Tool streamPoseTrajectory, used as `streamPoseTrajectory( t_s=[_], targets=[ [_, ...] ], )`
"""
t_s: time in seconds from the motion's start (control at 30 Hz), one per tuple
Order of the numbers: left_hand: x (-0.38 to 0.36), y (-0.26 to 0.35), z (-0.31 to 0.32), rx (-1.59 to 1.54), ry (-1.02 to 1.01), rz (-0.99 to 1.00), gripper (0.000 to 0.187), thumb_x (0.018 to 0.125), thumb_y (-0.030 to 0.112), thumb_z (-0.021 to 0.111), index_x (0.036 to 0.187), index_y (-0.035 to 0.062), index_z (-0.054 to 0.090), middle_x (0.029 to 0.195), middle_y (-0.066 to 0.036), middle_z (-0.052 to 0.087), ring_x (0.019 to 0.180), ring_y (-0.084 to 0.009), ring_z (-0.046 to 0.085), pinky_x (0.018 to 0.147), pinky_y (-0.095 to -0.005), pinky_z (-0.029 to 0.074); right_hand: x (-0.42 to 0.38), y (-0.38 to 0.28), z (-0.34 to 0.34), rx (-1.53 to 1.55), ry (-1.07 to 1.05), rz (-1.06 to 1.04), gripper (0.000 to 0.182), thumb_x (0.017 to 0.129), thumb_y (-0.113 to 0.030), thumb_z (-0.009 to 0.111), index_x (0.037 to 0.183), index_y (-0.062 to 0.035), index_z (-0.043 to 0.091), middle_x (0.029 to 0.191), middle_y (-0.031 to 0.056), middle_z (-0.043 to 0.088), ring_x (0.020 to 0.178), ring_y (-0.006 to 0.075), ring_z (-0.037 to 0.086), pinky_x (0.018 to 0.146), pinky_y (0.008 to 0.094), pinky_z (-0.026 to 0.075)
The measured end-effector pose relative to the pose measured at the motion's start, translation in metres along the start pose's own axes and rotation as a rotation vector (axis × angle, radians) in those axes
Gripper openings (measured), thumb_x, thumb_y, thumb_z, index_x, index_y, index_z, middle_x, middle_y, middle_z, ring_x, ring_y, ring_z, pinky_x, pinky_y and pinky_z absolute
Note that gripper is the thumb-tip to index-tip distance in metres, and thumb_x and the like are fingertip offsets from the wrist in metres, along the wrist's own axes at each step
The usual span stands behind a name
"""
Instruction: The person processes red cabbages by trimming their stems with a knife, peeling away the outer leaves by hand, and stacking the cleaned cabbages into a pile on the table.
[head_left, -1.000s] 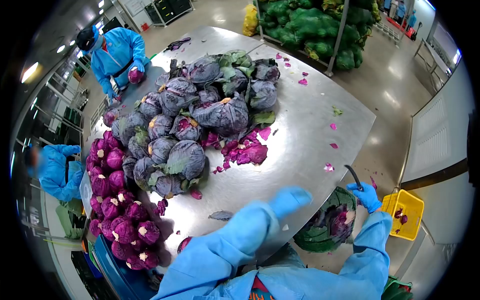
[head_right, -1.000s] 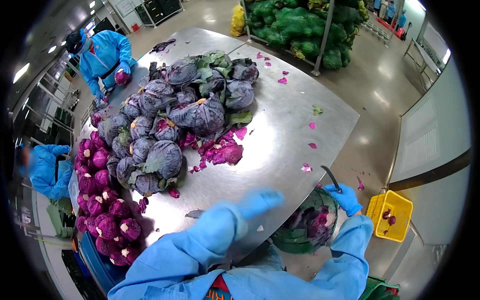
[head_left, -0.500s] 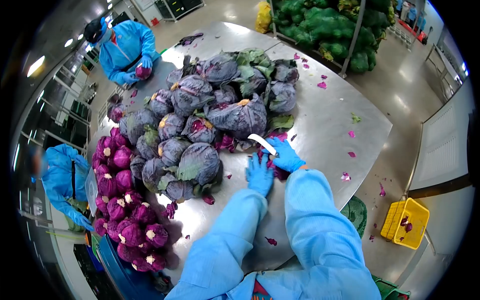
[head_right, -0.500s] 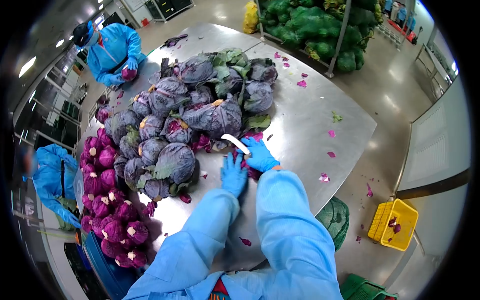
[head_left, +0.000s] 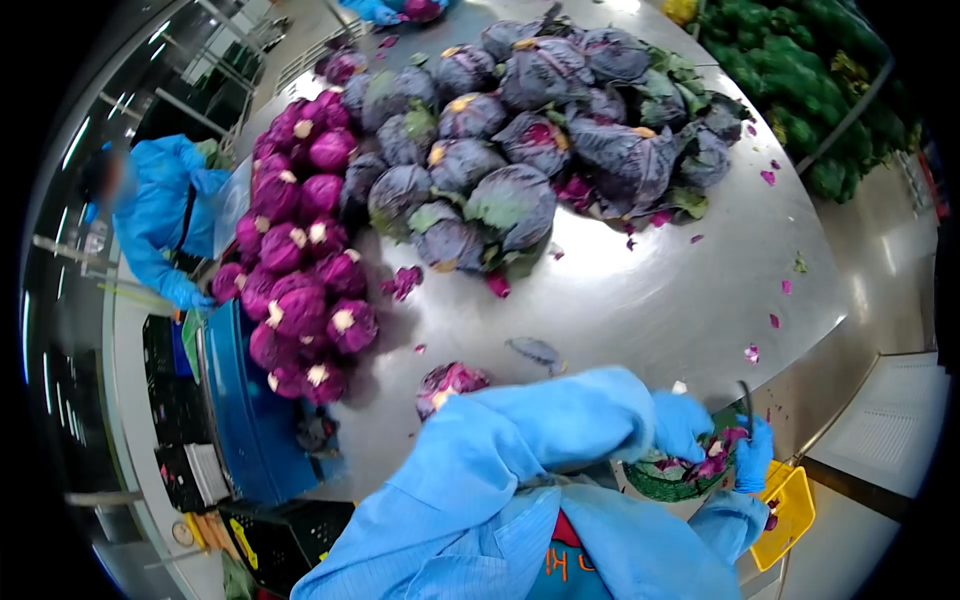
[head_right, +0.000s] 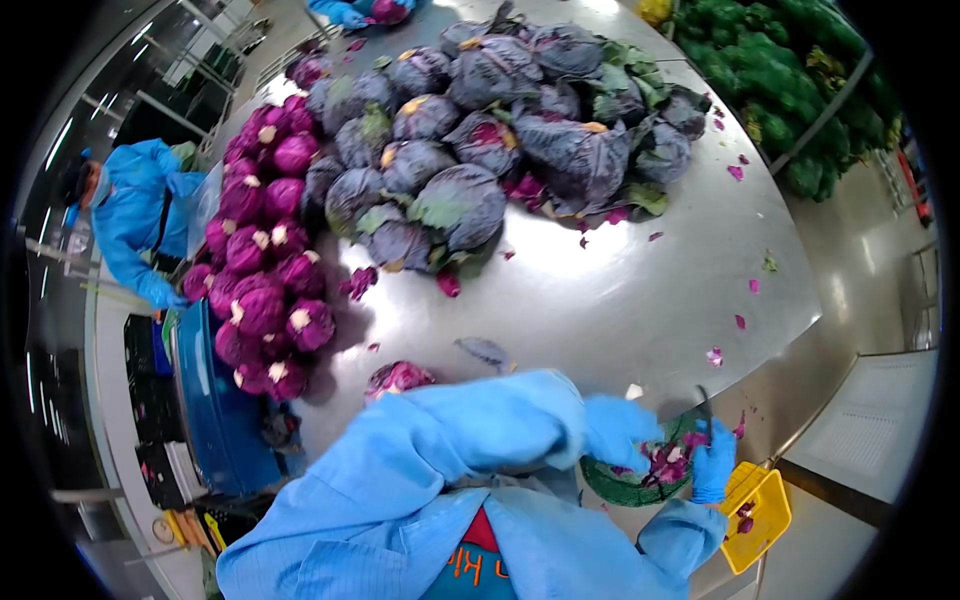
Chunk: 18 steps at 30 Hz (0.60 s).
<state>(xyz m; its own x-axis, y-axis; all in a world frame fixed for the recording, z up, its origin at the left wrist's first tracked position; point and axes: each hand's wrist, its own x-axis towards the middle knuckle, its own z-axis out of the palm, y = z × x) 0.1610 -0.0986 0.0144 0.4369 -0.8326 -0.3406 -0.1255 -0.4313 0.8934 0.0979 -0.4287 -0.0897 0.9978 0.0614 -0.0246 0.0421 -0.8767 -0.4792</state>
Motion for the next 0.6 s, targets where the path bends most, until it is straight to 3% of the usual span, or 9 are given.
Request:
streamPoseTrajectory(
  t_s=[0.07, 0.1, 0.17, 0.23, 0.27, 0.33, 0.47, 0.57, 0.6],
  targets=[
    [-0.043, -0.027, -0.002, 0.098, 0.410, 0.095, 0.058, 0.088, 0.047, 0.054, 0.132, 0.0093, 0.050, 0.136, -0.018, 0.048, 0.126, -0.0325, 0.046, 0.101, -0.0400, 0.039, -0.002, -0.051, 0.006, 0.473, 0.158, 0.157, 0.035, 0.080, 0.001, 0.056, 0.115, -0.0006, 0.061, 0.108, 0.0082, 0.066, 0.103, 0.0193, 0.058, 0.091, 0.0305, 0.046],
    [-0.079, -0.007, -0.039, 0.045, 0.293, -0.044, 0.067, 0.092, 0.051, 0.046, 0.142, 0.0082, 0.038, 0.146, -0.015, 0.037, 0.135, -0.0327, 0.034, 0.114, -0.0397, 0.024, 0.003, -0.083, 0.012, 0.709, 0.247, 0.241, 0.036, 0.081, 0.001, 0.055, 0.117, 0.0006, 0.060, 0.108, 0.0073, 0.065, 0.100, 0.0180, 0.058, 0.089, 0.0291, 0.045],
    [-0.153, -0.017, -0.048, -0.049, 0.740, -0.132, 0.060, 0.091, 0.039, 0.054, 0.140, 0.0073, 0.040, 0.140, -0.015, 0.042, 0.131, -0.0292, 0.039, 0.110, -0.0372, 0.030, 0.011, -0.146, 0.033, 1.025, 0.114, 0.337, 0.032, 0.083, 0.001, 0.055, 0.115, 0.0028, 0.059, 0.105, 0.0038, 0.061, 0.090, 0.0120, 0.055, 0.081, 0.0237, 0.044],
    [-0.225, -0.034, -0.040, -0.167, 1.212, -0.211, 0.056, 0.091, 0.027, 0.063, 0.139, 0.0063, 0.042, 0.135, -0.015, 0.047, 0.127, -0.0256, 0.045, 0.105, -0.0348, 0.037, 0.014, -0.185, 0.090, 1.601, -0.257, 0.305, 0.023, 0.084, -0.001, 0.058, 0.107, 0.0017, 0.061, 0.100, 0.0036, 0.058, 0.081, 0.0093, 0.053, 0.073, 0.0216, 0.044],
    [-0.261, -0.021, -0.028, -0.253, 1.313, -0.387, 0.055, 0.091, 0.027, 0.063, 0.138, 0.0055, 0.043, 0.135, -0.015, 0.048, 0.128, -0.0254, 0.043, 0.105, -0.0359, 0.037, 0.010, -0.217, 0.114, 1.549, -0.305, 0.337, 0.018, 0.083, -0.001, 0.058, 0.101, 0.0006, 0.062, 0.098, 0.0049, 0.059, 0.078, 0.0095, 0.055, 0.067, 0.0214, 0.044],
    [-0.310, -0.053, 0.019, -0.503, 1.526, -0.400, 0.057, 0.091, 0.026, 0.063, 0.138, 0.0029, 0.043, 0.138, -0.014, 0.047, 0.126, -0.0230, 0.046, 0.103, -0.0334, 0.039, -0.002, -0.268, 0.151, 1.527, -0.544, 0.361, 0.030, 0.089, -0.008, 0.059, 0.117, 0.0028, 0.059, 0.108, 0.0104, 0.062, 0.082, 0.0157, 0.062, 0.070, 0.0286, 0.051],
    [-0.341, -0.063, 0.117, -0.508, 1.384, -0.780, 0.070, 0.084, 0.024, 0.071, 0.140, 0.0009, 0.038, 0.140, -0.019, 0.044, 0.131, -0.0273, 0.041, 0.110, -0.0372, 0.031, 0.000, -0.320, 0.230, 1.640, -0.768, 0.355, 0.038, 0.089, -0.012, 0.060, 0.125, 0.0008, 0.055, 0.116, 0.0118, 0.060, 0.093, 0.0226, 0.063, 0.082, 0.0364, 0.054],
    [-0.338, -0.081, 0.158, 0.032, 1.270, -0.729, 0.083, 0.076, 0.025, 0.078, 0.144, 0.0035, 0.033, 0.145, -0.022, 0.036, 0.136, -0.0328, 0.033, 0.112, -0.0398, 0.028, 0.021, -0.331, 0.250, 1.638, -0.706, 0.353, 0.042, 0.087, -0.010, 0.063, 0.126, 0.0014, 0.053, 0.117, 0.0121, 0.059, 0.094, 0.0245, 0.063, 0.082, 0.0371, 0.054],
    [-0.334, -0.077, 0.153, 0.089, 1.251, -0.717, 0.097, 0.067, 0.023, 0.083, 0.147, 0.0116, 0.029, 0.150, -0.022, 0.024, 0.139, -0.0370, 0.024, 0.113, -0.0433, 0.025, 0.031, -0.326, 0.251, 1.661, -0.660, 0.356, 0.042, 0.086, -0.009, 0.063, 0.126, 0.0017, 0.053, 0.116, 0.0122, 0.060, 0.094, 0.0244, 0.063, 0.081, 0.0368, 0.054]
  ],
)
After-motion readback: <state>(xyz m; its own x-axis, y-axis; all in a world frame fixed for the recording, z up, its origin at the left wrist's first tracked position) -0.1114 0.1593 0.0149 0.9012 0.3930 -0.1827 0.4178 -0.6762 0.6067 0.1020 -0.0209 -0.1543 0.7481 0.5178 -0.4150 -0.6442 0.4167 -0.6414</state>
